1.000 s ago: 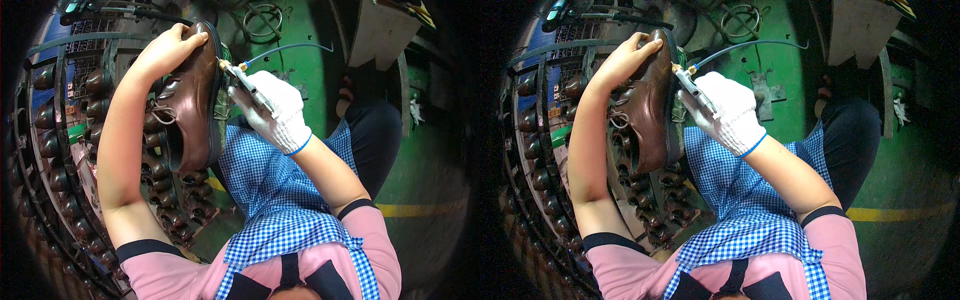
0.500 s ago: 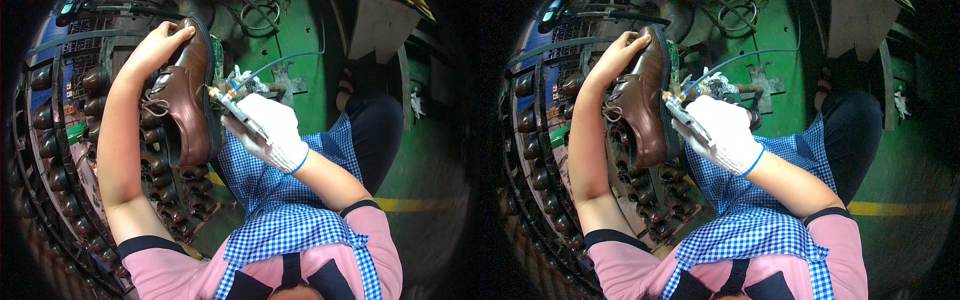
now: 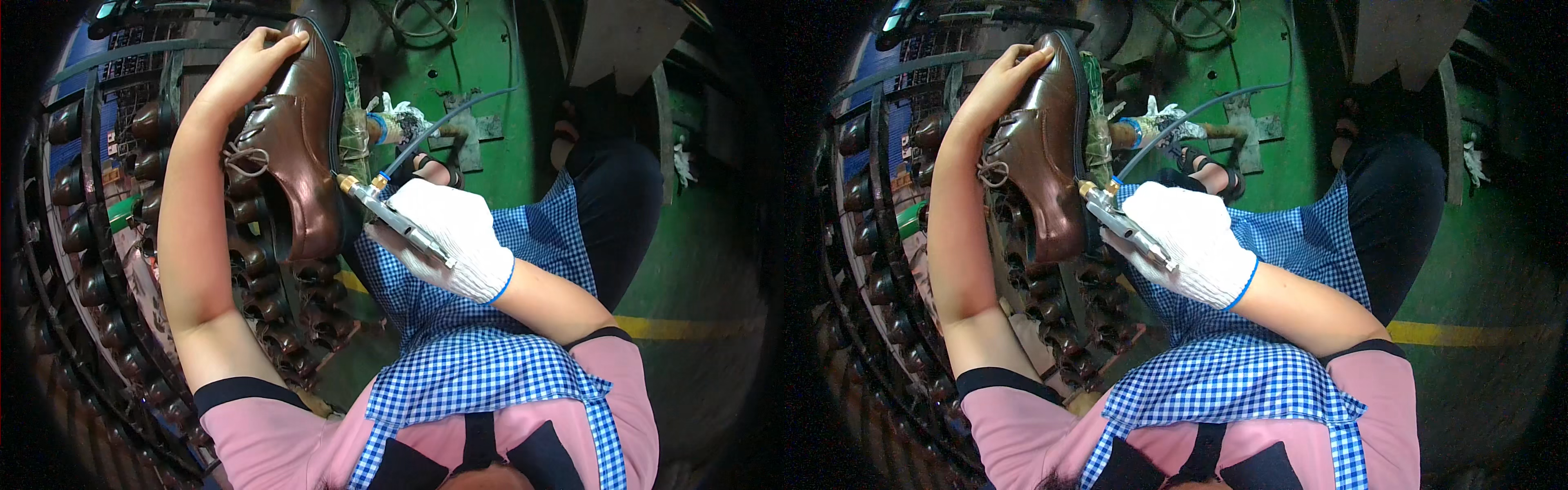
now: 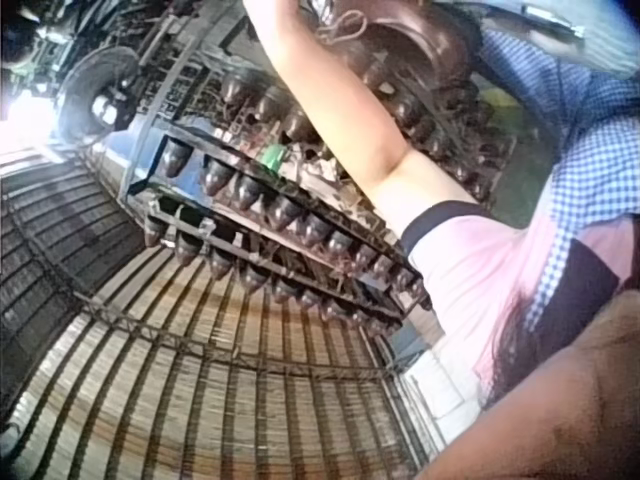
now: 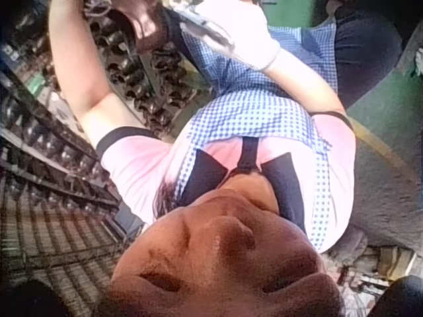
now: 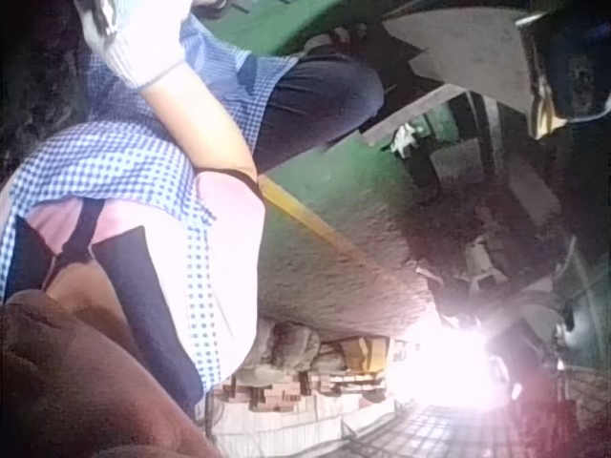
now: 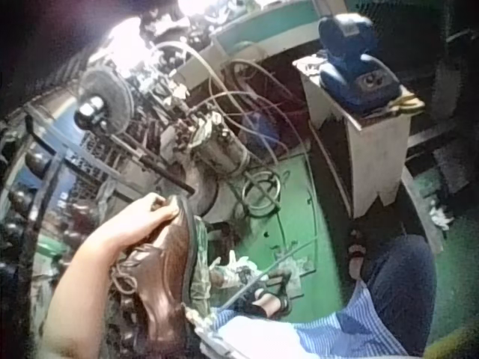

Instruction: Apply adhesive to shoe soles and edges using a spray gun at a factory workstation.

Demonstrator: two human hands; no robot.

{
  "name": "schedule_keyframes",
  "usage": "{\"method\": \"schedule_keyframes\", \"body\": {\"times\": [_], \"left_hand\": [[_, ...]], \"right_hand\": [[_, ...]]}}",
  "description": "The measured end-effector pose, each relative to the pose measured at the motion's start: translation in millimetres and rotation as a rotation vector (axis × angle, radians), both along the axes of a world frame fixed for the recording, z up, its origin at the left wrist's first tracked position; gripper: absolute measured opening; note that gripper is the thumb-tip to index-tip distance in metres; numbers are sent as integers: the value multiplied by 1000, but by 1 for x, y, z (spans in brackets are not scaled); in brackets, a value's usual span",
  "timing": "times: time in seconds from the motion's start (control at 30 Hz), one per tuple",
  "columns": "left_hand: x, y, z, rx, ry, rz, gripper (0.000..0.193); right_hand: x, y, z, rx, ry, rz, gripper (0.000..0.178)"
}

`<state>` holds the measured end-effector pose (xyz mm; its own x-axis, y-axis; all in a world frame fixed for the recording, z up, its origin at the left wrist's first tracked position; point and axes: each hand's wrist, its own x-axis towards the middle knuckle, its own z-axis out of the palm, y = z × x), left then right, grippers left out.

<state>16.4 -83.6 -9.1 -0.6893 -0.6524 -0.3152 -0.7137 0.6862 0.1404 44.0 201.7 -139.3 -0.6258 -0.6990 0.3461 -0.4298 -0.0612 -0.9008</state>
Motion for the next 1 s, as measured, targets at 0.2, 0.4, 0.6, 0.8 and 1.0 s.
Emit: {"method": "schedule_keyframes", "body": {"times": [0.2, 0.4, 0.6, 0.8, 1.0], "left_hand": [[0, -2, -2, 5, -24, 19, 73], [7, 0, 6, 41, -32, 96, 68], [53, 35, 31, 226, 709, 119, 44], [135, 151, 7, -215, 643, 40, 41], [166, 128, -3, -387, 336, -282, 30]], "right_hand": [[-6, 19, 9, 23, -7, 122, 22], [-32, 22, -1, -133, -41, -49, 20], [-54, 25, -27, 53, -28, -83, 35], [-60, 26, -39, 213, -166, -54, 38], [-67, 29, -65, 205, -371, 6, 25]]}}
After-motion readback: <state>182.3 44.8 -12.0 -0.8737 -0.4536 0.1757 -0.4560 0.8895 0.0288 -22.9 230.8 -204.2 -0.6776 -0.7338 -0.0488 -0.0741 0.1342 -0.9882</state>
